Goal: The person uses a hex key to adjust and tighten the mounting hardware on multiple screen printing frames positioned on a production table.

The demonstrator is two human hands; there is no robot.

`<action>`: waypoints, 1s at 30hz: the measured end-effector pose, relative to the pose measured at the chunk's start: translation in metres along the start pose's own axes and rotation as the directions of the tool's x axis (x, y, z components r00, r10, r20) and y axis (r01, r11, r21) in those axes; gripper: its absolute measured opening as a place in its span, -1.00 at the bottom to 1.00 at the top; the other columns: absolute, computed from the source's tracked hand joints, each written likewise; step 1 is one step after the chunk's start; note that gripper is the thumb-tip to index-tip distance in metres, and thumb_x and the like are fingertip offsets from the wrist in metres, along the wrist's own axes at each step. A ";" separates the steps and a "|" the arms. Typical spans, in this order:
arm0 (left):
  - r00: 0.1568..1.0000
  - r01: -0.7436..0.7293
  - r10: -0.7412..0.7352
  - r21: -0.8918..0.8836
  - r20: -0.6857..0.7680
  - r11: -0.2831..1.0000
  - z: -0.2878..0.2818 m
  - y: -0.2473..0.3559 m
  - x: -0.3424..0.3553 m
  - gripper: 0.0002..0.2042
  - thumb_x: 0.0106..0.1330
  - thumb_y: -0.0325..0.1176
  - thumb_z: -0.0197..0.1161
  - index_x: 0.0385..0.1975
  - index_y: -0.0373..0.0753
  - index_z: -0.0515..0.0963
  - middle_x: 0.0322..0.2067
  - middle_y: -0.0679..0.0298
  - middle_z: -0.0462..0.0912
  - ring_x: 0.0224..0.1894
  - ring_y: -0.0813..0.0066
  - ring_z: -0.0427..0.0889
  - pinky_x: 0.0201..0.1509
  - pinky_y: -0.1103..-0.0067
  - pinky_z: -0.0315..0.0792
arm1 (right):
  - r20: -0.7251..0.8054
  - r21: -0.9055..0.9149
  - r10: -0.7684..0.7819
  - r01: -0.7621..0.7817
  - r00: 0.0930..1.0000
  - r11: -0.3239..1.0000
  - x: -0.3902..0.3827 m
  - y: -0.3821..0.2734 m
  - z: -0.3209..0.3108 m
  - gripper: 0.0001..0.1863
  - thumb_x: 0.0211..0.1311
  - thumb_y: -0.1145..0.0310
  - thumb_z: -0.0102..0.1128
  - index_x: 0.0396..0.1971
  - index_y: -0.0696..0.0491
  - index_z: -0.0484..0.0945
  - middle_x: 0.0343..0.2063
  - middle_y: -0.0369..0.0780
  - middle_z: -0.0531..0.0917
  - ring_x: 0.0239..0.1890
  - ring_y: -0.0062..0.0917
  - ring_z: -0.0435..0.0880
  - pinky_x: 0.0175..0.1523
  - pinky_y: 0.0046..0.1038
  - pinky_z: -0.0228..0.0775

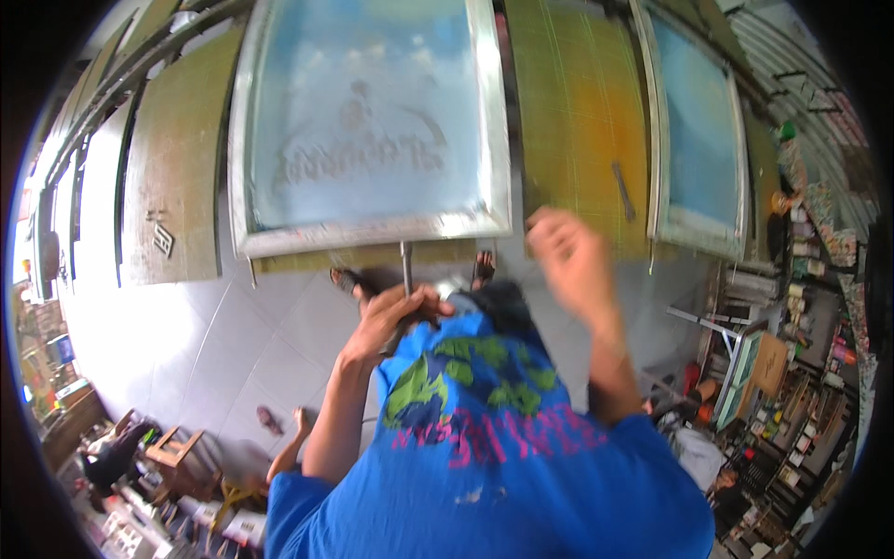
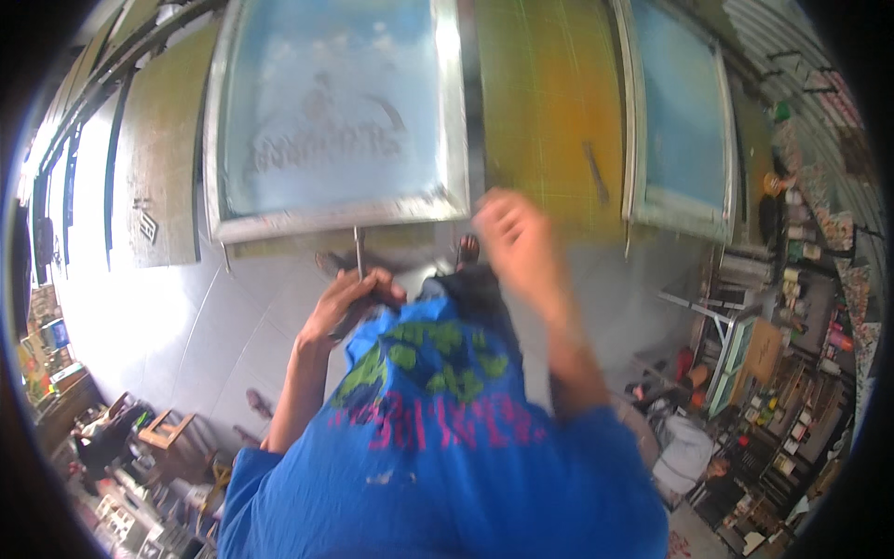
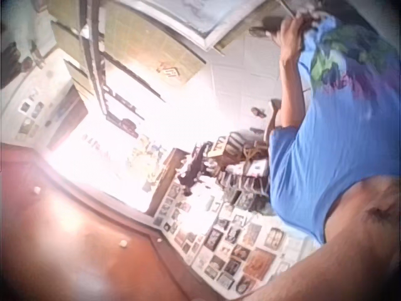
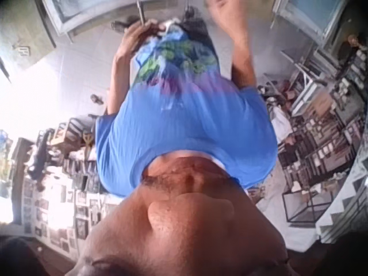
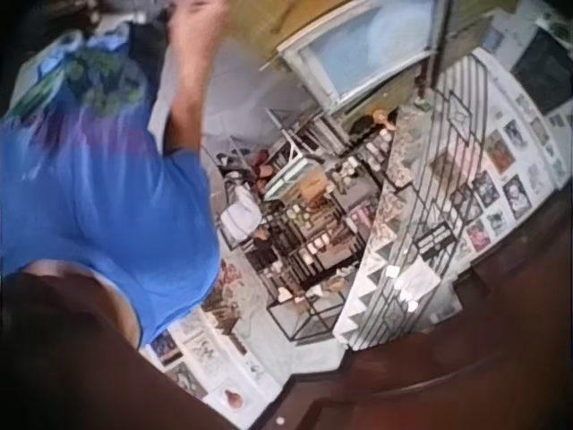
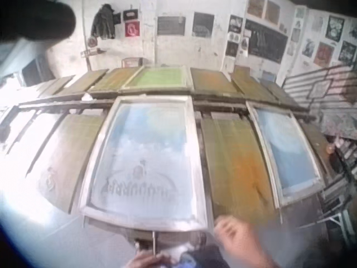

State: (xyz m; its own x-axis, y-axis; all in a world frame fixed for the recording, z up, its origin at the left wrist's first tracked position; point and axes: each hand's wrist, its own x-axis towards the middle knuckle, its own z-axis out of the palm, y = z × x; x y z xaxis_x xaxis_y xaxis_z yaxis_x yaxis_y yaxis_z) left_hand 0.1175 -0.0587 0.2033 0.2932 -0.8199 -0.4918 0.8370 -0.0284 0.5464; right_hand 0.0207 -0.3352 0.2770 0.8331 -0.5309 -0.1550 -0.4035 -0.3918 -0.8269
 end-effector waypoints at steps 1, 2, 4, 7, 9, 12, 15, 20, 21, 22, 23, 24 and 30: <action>0.998 -0.048 0.054 0.163 -0.033 0.985 0.017 0.000 0.004 -0.69 0.59 -0.24 -0.05 0.10 -0.34 0.42 -0.11 0.06 0.67 0.05 0.35 0.61 0.18 0.46 0.45 | -0.121 -0.265 0.078 -0.108 0.990 0.958 0.024 0.009 -0.033 -0.75 0.39 0.27 0.19 -0.16 0.15 0.66 -0.24 -0.17 0.75 -0.36 -0.45 0.73 -0.20 -0.45 0.55; 0.990 -0.110 0.131 0.326 -0.043 0.939 0.036 -0.003 0.011 -0.70 0.60 -0.25 -0.07 0.08 -0.35 0.42 -0.09 0.05 0.67 0.08 0.40 0.60 0.19 0.51 0.43 | -0.237 -0.610 -0.100 -0.068 0.966 0.790 0.034 0.048 -0.061 -0.68 0.38 0.20 0.18 -0.08 0.15 0.65 -0.18 -0.10 0.71 -0.18 -0.26 0.72 -0.04 -0.32 0.54; 0.952 -0.187 0.265 0.389 -0.155 0.902 0.069 -0.012 0.022 -0.67 0.62 -0.21 -0.09 0.05 -0.38 0.43 -0.32 0.25 0.61 -0.21 0.56 0.54 -0.09 0.62 0.41 | -0.258 -0.796 -0.068 -0.172 0.964 0.580 0.052 0.104 -0.098 -0.60 0.38 0.17 0.17 0.06 0.14 0.59 0.08 -0.06 0.60 0.14 -0.16 0.55 0.15 -0.22 0.44; 0.910 -0.167 0.341 0.544 -0.236 0.822 0.079 -0.038 0.040 -0.57 0.64 -0.09 -0.19 -0.09 -0.40 0.45 -0.55 0.43 0.34 -0.45 0.63 0.30 -0.35 0.60 0.27 | -0.253 -0.811 -0.051 -0.183 0.966 0.556 0.067 0.157 -0.122 -0.64 0.37 0.20 0.20 -0.01 0.15 0.61 0.02 -0.04 0.60 0.10 -0.15 0.56 0.11 -0.21 0.47; 0.875 0.020 0.282 0.610 -0.394 0.792 0.084 -0.067 0.045 -0.51 0.62 -0.01 -0.18 -0.30 -0.33 0.51 -0.57 0.40 0.38 -0.49 0.60 0.34 -0.37 0.57 0.30 | -0.222 -0.805 -0.075 -0.139 0.972 0.577 0.071 0.172 -0.123 -0.67 0.37 0.24 0.20 -0.04 0.17 0.60 -0.06 -0.06 0.61 0.05 -0.16 0.58 0.06 -0.18 0.51; 0.822 0.103 0.365 0.743 -0.438 0.661 0.089 -0.109 0.055 -0.44 0.59 0.09 -0.17 -0.43 -0.30 0.49 -0.63 0.38 0.36 -0.54 0.58 0.33 -0.42 0.53 0.29 | -0.192 -0.760 0.071 -0.194 0.979 0.621 0.074 0.159 -0.121 -0.72 0.33 0.27 0.24 -0.13 0.17 0.60 -0.12 -0.06 0.62 0.01 -0.14 0.59 0.05 -0.15 0.49; 0.802 0.088 0.324 0.636 -0.501 0.767 0.090 -0.130 0.071 -0.44 0.59 0.11 -0.20 -0.46 -0.27 0.42 -0.65 0.42 0.29 -0.58 0.61 0.26 -0.48 0.56 0.23 | -0.124 -0.730 0.072 -0.140 0.990 0.669 0.081 0.176 -0.127 -0.81 0.35 0.35 0.20 -0.18 0.16 0.53 -0.16 -0.05 0.61 -0.03 -0.10 0.60 -0.03 -0.15 0.47; 0.801 -0.028 0.278 0.431 -0.530 0.902 0.091 -0.139 0.097 -0.46 0.59 0.12 -0.23 -0.51 -0.20 0.30 -0.65 0.48 0.18 -0.61 0.67 0.14 -0.54 0.62 0.13 | 0.044 -0.719 0.043 0.001 0.998 0.695 0.071 0.160 -0.127 -0.83 0.42 0.37 0.08 -0.13 0.14 0.41 -0.27 -0.04 0.66 -0.13 -0.09 0.65 -0.12 -0.13 0.47; 0.803 -0.052 0.292 0.429 -0.519 0.902 0.089 -0.141 0.101 -0.46 0.59 0.13 -0.22 -0.52 -0.19 0.28 -0.65 0.48 0.17 -0.61 0.68 0.13 -0.54 0.62 0.12 | 0.070 -0.689 0.045 0.016 0.997 0.724 0.067 0.155 -0.127 -0.83 0.43 0.36 0.06 -0.13 0.14 0.39 -0.29 -0.04 0.67 -0.16 -0.09 0.66 -0.13 -0.12 0.47; 0.805 -0.075 0.307 0.426 -0.507 0.901 0.086 -0.143 0.104 -0.46 0.59 0.13 -0.22 -0.53 -0.18 0.26 -0.65 0.48 0.16 -0.61 0.68 0.12 -0.54 0.62 0.11 | 0.098 -0.658 0.046 0.030 0.994 0.752 0.065 0.152 -0.127 -0.83 0.44 0.36 0.04 -0.12 0.13 0.38 -0.31 -0.05 0.69 -0.19 -0.08 0.67 -0.14 -0.11 0.47; 0.807 -0.097 0.321 0.424 -0.496 0.900 0.083 -0.146 0.107 -0.46 0.59 0.13 -0.22 -0.55 -0.17 0.24 -0.64 0.49 0.14 -0.61 0.68 0.10 -0.54 0.62 0.09 | 0.164 -0.560 -0.060 0.144 0.985 0.816 0.064 0.154 -0.126 -0.73 0.44 0.36 0.04 0.04 0.12 0.34 -0.35 -0.05 0.71 -0.25 -0.06 0.69 -0.16 -0.09 0.47; 0.815 -0.132 0.319 0.383 -0.483 0.914 0.081 -0.149 0.109 -0.47 0.59 0.13 -0.22 -0.55 -0.17 0.23 -0.64 0.49 0.13 -0.61 0.68 0.10 -0.54 0.63 0.09 | 0.236 -0.497 -0.072 0.184 0.969 0.848 0.062 0.147 -0.123 -0.71 0.44 0.37 0.04 0.07 0.11 0.35 -0.32 -0.05 0.72 -0.23 -0.06 0.69 -0.15 -0.09 0.48; 0.869 -0.308 0.332 0.124 -0.366 0.943 0.072 -0.154 0.126 -0.50 0.62 0.07 -0.25 -0.54 -0.15 0.20 -0.66 0.46 0.13 -0.62 0.66 0.12 -0.56 0.64 0.09 | 0.546 -0.189 -0.518 0.699 0.658 0.690 0.046 0.113 -0.075 -0.72 0.38 0.51 0.01 0.05 0.14 0.50 -0.23 -0.07 0.65 -0.17 -0.17 0.69 -0.03 -0.21 0.55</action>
State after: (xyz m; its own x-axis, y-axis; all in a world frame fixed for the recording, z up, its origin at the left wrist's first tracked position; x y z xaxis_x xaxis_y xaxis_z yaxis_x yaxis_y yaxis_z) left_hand -0.0079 -0.1988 0.1059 0.7020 -0.5128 -0.4942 0.6418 0.1546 0.7511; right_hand -0.0149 -0.4605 0.2176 0.9641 0.2639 0.0305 0.2326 -0.7831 -0.5768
